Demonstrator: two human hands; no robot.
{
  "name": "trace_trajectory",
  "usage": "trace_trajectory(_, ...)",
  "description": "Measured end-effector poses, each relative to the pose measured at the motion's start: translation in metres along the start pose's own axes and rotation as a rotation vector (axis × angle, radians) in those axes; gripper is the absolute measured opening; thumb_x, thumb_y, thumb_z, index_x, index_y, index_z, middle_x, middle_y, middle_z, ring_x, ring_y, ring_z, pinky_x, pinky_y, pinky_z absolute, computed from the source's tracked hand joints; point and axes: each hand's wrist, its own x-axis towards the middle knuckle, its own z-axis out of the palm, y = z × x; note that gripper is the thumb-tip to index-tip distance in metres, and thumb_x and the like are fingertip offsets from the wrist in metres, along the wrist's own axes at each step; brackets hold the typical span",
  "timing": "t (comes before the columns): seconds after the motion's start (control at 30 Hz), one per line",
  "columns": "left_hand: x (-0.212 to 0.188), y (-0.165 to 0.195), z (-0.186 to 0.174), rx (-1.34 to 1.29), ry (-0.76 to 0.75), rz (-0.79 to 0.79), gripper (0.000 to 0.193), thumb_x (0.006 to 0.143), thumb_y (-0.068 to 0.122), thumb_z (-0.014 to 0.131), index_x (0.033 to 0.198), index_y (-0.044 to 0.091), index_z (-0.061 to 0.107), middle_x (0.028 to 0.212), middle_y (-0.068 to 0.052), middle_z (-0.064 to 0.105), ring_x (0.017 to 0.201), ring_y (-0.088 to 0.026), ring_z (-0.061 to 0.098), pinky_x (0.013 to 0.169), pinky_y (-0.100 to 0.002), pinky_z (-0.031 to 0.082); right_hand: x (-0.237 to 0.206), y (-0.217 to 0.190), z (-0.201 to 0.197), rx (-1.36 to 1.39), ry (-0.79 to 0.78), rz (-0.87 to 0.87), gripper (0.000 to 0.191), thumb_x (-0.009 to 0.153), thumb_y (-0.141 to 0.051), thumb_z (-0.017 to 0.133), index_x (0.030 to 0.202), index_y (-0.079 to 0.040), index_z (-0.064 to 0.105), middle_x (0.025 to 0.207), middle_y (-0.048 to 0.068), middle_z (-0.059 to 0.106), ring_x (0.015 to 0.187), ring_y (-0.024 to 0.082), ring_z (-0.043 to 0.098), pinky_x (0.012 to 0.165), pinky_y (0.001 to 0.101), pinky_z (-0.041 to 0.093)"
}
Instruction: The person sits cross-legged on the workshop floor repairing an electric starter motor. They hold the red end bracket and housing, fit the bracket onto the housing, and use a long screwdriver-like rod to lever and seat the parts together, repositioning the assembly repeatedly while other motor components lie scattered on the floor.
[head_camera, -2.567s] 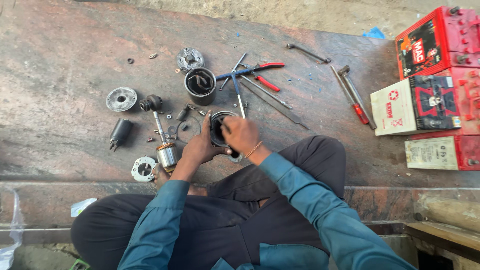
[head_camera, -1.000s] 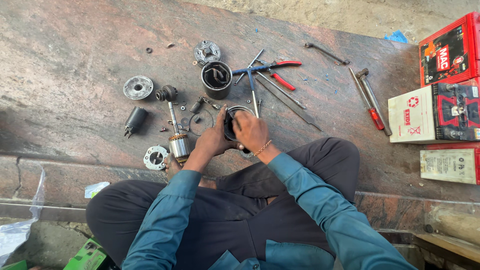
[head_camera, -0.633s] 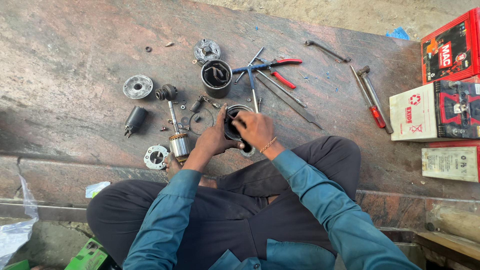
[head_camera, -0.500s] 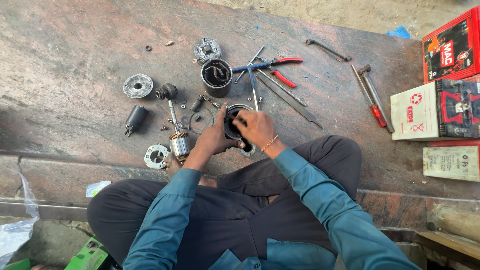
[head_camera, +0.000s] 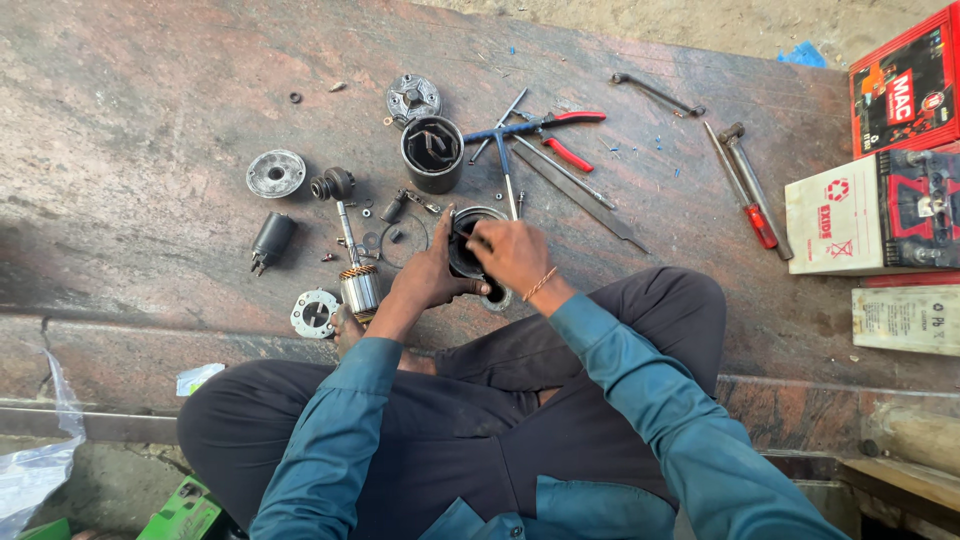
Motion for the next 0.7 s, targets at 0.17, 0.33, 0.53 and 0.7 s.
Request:
trace_trajectory(0.17, 0.001, -0.001, 0.002, 0.017, 0.044, 0.056, 0.152, 0.058, 0.055, 0.096, 0.162, 0.021, -0.01, 0.097, -0.03, 0.073, 0.09, -0.046, 0.072, 0.08, -0.052, 0.057, 0.002, 0.0, -0.001, -0.037, -0.074, 0.066, 0.02, 0.088, -0.029, 0.079, 0.089, -0.01, 0.075, 0.079, 0.011, 0.074, 0.071, 0.033, 0.071, 0.061, 0.0443, 0.054)
trace_trajectory(0.33, 0.0, 0.0, 0.001, -0.025, -0.056, -0.092, 0.149, 0.058, 0.054, 0.089, 0.166, 0.023, -0.01, 0.091, -0.028, 0.077, 0.083, -0.042, 0.078, 0.078, -0.049, 0.061, 0.003, 0.002, -0.002, -0.012, -0.068, 0.115, 0.019, 0.087, -0.031, 0.076, 0.089, -0.012, 0.073, 0.08, 0.008, 0.075, 0.068, 0.03, 0.073, 0.061, 0.0432, 0.056)
trace_trajectory(0.53, -0.002, 0.004, -0.002, 0.035, 0.024, 0.046, 0.152, 0.062, 0.056, 0.095, 0.163, 0.02, -0.012, 0.087, -0.028, 0.074, 0.077, -0.041, 0.074, 0.073, -0.047, 0.059, 0.004, 0.005, 0.0, -0.103, -0.089, 0.094, 0.023, 0.089, -0.034, 0.076, 0.091, -0.012, 0.071, 0.079, 0.01, 0.073, 0.071, 0.033, 0.071, 0.063, 0.0456, 0.055)
trace_trajectory(0.7, -0.005, 0.01, -0.005, -0.058, -0.033, -0.042, 0.15, 0.059, 0.051, 0.092, 0.164, 0.022, -0.011, 0.084, -0.023, 0.075, 0.069, -0.036, 0.075, 0.067, -0.046, 0.06, 0.005, 0.009, 0.003, -0.053, -0.096, 0.084, 0.021, 0.088, -0.034, 0.075, 0.09, -0.014, 0.07, 0.079, 0.01, 0.072, 0.071, 0.033, 0.071, 0.061, 0.0468, 0.054)
